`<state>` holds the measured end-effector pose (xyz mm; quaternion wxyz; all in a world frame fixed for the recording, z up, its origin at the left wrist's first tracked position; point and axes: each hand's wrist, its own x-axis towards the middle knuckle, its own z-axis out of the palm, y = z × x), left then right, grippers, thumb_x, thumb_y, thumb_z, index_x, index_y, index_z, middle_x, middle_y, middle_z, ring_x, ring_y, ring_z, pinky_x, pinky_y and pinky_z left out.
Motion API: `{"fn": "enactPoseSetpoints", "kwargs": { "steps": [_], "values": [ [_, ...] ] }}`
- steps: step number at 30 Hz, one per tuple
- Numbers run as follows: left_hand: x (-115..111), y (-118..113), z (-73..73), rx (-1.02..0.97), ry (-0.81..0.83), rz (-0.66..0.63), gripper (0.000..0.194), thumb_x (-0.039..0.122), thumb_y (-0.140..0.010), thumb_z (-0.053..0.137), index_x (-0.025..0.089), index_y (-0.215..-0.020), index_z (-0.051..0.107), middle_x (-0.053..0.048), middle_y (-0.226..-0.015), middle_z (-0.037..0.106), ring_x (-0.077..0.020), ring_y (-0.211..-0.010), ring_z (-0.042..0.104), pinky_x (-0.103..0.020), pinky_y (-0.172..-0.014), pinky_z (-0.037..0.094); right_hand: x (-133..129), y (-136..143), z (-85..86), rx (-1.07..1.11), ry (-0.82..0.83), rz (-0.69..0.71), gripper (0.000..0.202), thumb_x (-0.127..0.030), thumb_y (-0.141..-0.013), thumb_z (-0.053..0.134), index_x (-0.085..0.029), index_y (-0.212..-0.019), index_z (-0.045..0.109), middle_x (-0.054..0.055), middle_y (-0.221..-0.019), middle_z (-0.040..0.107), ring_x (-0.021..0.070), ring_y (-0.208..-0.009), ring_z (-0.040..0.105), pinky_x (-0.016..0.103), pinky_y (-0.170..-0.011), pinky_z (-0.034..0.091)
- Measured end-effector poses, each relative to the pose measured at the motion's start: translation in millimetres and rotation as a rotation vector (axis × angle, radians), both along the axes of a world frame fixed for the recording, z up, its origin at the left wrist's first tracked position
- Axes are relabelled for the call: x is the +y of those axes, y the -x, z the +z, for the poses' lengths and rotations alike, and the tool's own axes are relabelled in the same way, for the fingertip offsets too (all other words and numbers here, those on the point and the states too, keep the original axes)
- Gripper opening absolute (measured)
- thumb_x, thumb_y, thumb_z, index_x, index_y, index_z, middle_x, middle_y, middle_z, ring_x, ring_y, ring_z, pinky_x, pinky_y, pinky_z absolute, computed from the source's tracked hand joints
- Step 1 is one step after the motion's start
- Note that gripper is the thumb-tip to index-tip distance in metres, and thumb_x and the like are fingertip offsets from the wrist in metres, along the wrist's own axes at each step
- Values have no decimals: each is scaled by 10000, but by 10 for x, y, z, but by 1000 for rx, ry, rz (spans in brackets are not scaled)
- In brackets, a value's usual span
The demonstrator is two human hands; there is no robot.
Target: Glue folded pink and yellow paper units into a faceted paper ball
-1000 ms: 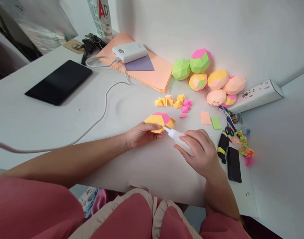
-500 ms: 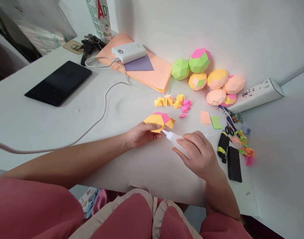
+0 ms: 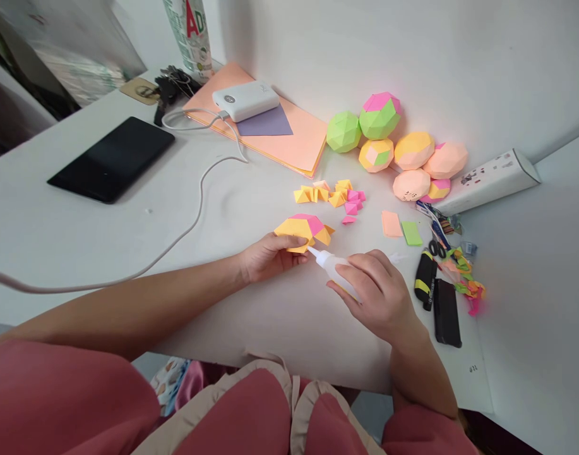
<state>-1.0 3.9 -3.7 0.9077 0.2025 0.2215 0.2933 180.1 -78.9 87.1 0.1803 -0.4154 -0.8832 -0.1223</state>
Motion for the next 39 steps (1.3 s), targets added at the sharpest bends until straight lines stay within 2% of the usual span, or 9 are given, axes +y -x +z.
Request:
{"fn": "enactPoseSetpoints", "kwargs": {
  "steps": [4, 11, 16, 29, 35, 39],
  "values": [
    [5, -1, 0, -2, -13, -2, 166, 140, -736, 661, 136, -901, 658, -46, -884, 639, -130, -758, 567, -242, -658, 470, -9, 10, 16, -13, 16, 9, 164, -182, -826, 570, -191, -970, 491, 59, -758, 552, 184, -708, 507, 303, -546, 415],
    [6, 0, 11, 15, -14, -10, 134, 147, -747, 658, 124, -879, 653, -56, -835, 627, -111, -684, 541, -245, -665, 474, -8, -17, 10, 14, 23, -20, 185, -192, -818, 589, -187, -975, 492, 66, -769, 554, 190, -722, 509, 306, -545, 420],
    [-3, 1, 29, 0, -10, -16, 108, 159, -739, 667, 132, -843, 653, -25, -724, 594, -117, -677, 540, -243, -654, 466, -7, -1, 21, 18, 4, -41, 178, -183, -812, 599, -178, -960, 501, 73, -777, 556, 195, -743, 513, 307, -543, 422],
    [-2, -7, -18, 35, -19, -15, 85, 144, -762, 634, 105, -833, 660, -38, -781, 574, -111, -681, 508, -248, -660, 466, -25, -13, 24, -4, -4, -43, 136, -190, -831, 575, -168, -953, 519, 74, -764, 563, 186, -709, 492, 311, -552, 408],
    [-5, 0, -4, 18, 0, -13, 50, 138, -758, 641, 120, -804, 650, -25, -730, 564, -115, -694, 521, -240, -661, 470, -8, 10, 4, 37, -23, -50, 142, -187, -824, 581, -169, -951, 521, 79, -769, 581, 190, -716, 509, 316, -577, 436],
    [-12, 5, 12, 29, 15, -2, 64, 137, -749, 650, 124, -812, 648, -29, -718, 567, -119, -675, 526, -235, -631, 477, -30, -49, 30, 115, 37, -76, 214, -220, -800, 615, -179, -984, 514, 82, -808, 613, 197, -742, 539, 328, -627, 465]
  ]
}}
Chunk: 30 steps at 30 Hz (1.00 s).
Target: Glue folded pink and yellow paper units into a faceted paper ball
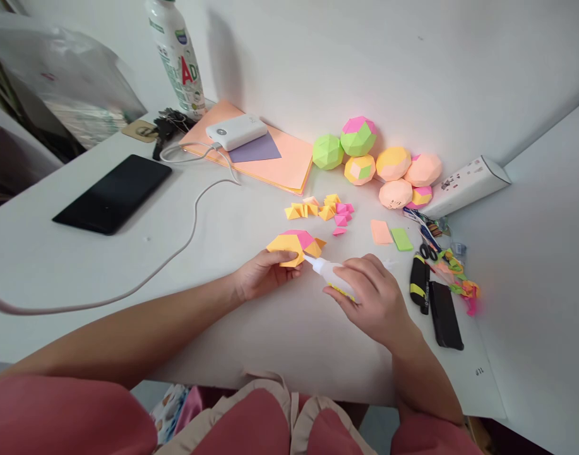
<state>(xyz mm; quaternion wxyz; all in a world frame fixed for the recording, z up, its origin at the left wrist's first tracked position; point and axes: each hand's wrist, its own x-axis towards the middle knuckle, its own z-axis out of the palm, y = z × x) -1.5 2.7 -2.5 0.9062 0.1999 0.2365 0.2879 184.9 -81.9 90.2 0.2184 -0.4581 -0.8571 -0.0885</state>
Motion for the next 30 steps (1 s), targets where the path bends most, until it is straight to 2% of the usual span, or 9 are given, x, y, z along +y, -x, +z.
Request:
{"fn": "enactPoseSetpoints", "kwargs": {
  "steps": [3, 7, 9, 12, 16, 21, 24, 26, 30],
  "values": [
    [-14, 0, -8, 15, 39, 26, 75, 149, -742, 660, 117, -808, 648, -34, -723, 568, -116, -667, 528, -230, -625, 485, 3, -104, 27, 155, 47, -138, 260, -290, -756, 665, -196, -951, 521, 56, -802, 623, 184, -735, 571, 310, -641, 477],
    [-22, 0, -54, -8, 85, 81, 83, 172, -736, 677, 119, -784, 635, -28, -733, 566, -110, -676, 533, -235, -638, 499, 132, -293, -35, 291, 189, -519, 247, -378, -725, 657, -208, -848, 527, 16, -770, 625, 168, -711, 600, 275, -620, 456],
    [-11, 1, -68, -21, 76, 132, 93, 165, -731, 685, 139, -800, 628, -9, -722, 554, -110, -671, 532, -241, -615, 498, 239, -383, -119, 314, 267, -642, 254, -397, -706, 650, -210, -814, 516, 12, -783, 627, 176, -741, 604, 269, -621, 440],
    [19, 1, -63, -27, 42, 178, 97, 159, -727, 691, 149, -791, 618, 1, -726, 547, -109, -656, 525, -248, -592, 493, 375, -465, -251, 250, 410, -725, 247, -375, -675, 647, -213, -757, 480, 4, -774, 613, 178, -727, 589, 262, -604, 407],
    [45, -2, -41, -15, 41, 189, 101, 160, -727, 695, 152, -773, 606, 5, -737, 547, -103, -652, 521, -245, -590, 490, 428, -473, -340, 57, 579, -780, 217, -340, -697, 613, -211, -810, 480, 26, -790, 615, 185, -691, 566, 256, -559, 353],
    [32, -9, -29, 3, 34, 170, 102, 164, -734, 688, 146, -803, 615, 2, -707, 542, -106, -663, 524, -238, -593, 490, 395, -421, -383, -150, 679, -776, 210, -282, -745, 577, -189, -918, 502, 56, -784, 621, 203, -668, 559, 271, -535, 333],
    [28, -15, -21, 7, 29, 165, 121, 159, -729, 691, 148, -829, 623, -4, -739, 565, -100, -660, 525, -233, -593, 487, 419, -317, -473, -155, 454, -707, 174, -265, -783, 562, -168, -926, 543, 115, -956, 619, 257, -878, 564, 317, -647, 406],
    [32, -18, -19, 10, 23, 157, 131, 159, -725, 696, 151, -836, 628, -5, -744, 577, -97, -656, 527, -229, -596, 486, 474, -210, -567, -88, 276, -599, 158, -260, -831, 515, -162, -942, 570, 132, -1059, 599, 263, -986, 532, 344, -747, 427],
    [45, -17, -23, 9, 19, 128, 111, 180, -725, 701, 144, -806, 634, -7, -695, 579, -102, -654, 533, -226, -609, 483, 643, -34, -777, -34, 240, -398, 223, -238, -851, 498, -142, -1033, 585, 139, -1055, 608, 256, -999, 511, 365, -796, 438]
  ]
}}
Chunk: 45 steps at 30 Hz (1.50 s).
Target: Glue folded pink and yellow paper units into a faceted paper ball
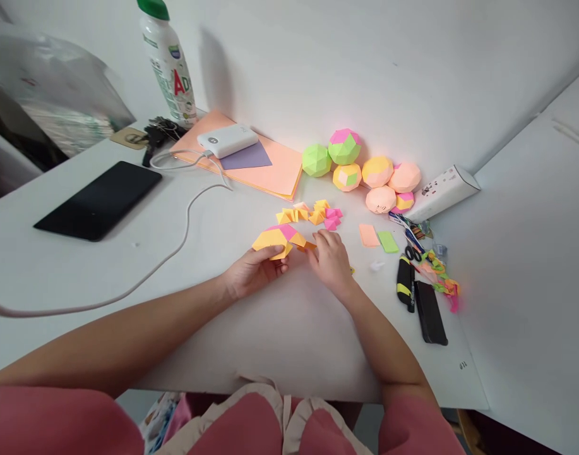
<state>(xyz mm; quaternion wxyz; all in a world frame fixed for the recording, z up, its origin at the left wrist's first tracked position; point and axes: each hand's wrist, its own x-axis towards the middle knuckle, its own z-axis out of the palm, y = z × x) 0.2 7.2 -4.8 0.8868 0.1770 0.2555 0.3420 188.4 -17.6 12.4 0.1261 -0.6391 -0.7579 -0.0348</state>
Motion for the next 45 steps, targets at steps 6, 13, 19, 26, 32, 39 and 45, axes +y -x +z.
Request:
{"fn": "enactPoseSetpoints", "kwargs": {
  "steps": [6, 13, 19, 26, 32, 39, 45],
  "values": [
    [5, -1, -10, -25, -20, -22, 104, 192, -710, 710, 139, -743, 627, -8, -665, 575, -107, -638, 535, -226, -604, 469, -1, -3, -28, 235, 39, 13, 126, -185, -818, 537, -171, -738, 633, 83, -796, 633, 218, -864, 501, 348, -760, 437],
    [2, 5, 16, -25, -88, -47, 83, 218, -743, 677, 149, -754, 634, -12, -663, 569, -113, -637, 525, -238, -622, 456, -356, 61, 172, 1196, 539, -224, 191, -369, -723, 666, -187, -766, 624, -15, -692, 576, 95, -581, 473, 263, -574, 390],
    [2, 7, 7, -37, -167, -64, 99, 225, -749, 668, 135, -719, 640, -12, -665, 547, -113, -658, 507, -237, -627, 448, -346, 221, -17, 1648, 592, -376, 250, -363, -621, 764, -176, -729, 638, -34, -625, 567, 67, -540, 463, 228, -512, 330],
    [2, 7, 0, -6, -150, -65, 67, 196, -733, 676, 131, -743, 659, -20, -699, 582, -111, -649, 518, -241, -638, 453, -346, 270, -28, 1753, 589, -397, 221, -348, -623, 771, -183, -691, 640, -46, -551, 537, 60, -506, 437, 216, -480, 321],
    [-4, 6, -21, 9, -186, -75, 88, 205, -756, 655, 124, -790, 661, -62, -756, 623, -143, -681, 554, -283, -678, 466, -345, 290, -36, 1782, 599, -381, 212, -344, -627, 771, -192, -694, 639, -41, -564, 556, 66, -511, 452, 224, -497, 353],
    [-7, 2, 0, 9, -193, -84, 112, 202, -741, 664, 127, -824, 663, -72, -802, 646, -161, -714, 579, -299, -696, 462, -346, 311, -41, 1789, 583, -377, 219, -346, -629, 770, -188, -700, 637, -33, -574, 563, 73, -532, 466, 226, -506, 365],
    [-17, 3, 25, 3, -220, -88, 101, 191, -752, 644, 123, -825, 660, -77, -803, 651, -170, -723, 589, -308, -697, 460, -340, 332, -23, 1806, 585, -357, 191, -327, -646, 762, -187, -706, 646, -34, -587, 563, 72, -562, 481, 224, -523, 368]
  ]
}}
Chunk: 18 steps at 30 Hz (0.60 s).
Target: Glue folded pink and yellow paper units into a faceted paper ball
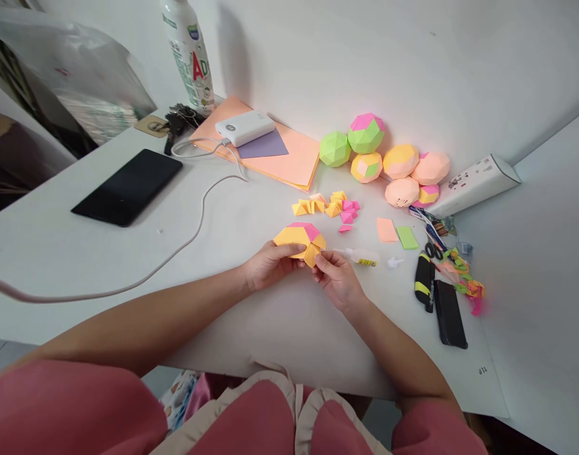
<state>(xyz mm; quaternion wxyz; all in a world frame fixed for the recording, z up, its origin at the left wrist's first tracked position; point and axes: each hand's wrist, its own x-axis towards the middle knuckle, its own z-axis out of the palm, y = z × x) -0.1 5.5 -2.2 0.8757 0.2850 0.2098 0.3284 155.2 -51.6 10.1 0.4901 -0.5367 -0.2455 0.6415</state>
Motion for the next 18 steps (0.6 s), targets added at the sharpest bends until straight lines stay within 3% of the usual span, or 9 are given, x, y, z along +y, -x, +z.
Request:
{"fn": "enactPoseSetpoints", "kwargs": {
  "steps": [18],
  "values": [
    [-6, 4, -14, 74, 32, 34, 60, 161, -711, 670, 110, -741, 657, -73, -732, 648, -170, -668, 598, -332, -699, 473, 5, 2, 28, -34, 12, 9, 199, -340, -646, 756, -192, -681, 627, -48, -551, 539, 72, -528, 459, 235, -522, 355]
  ]
}}
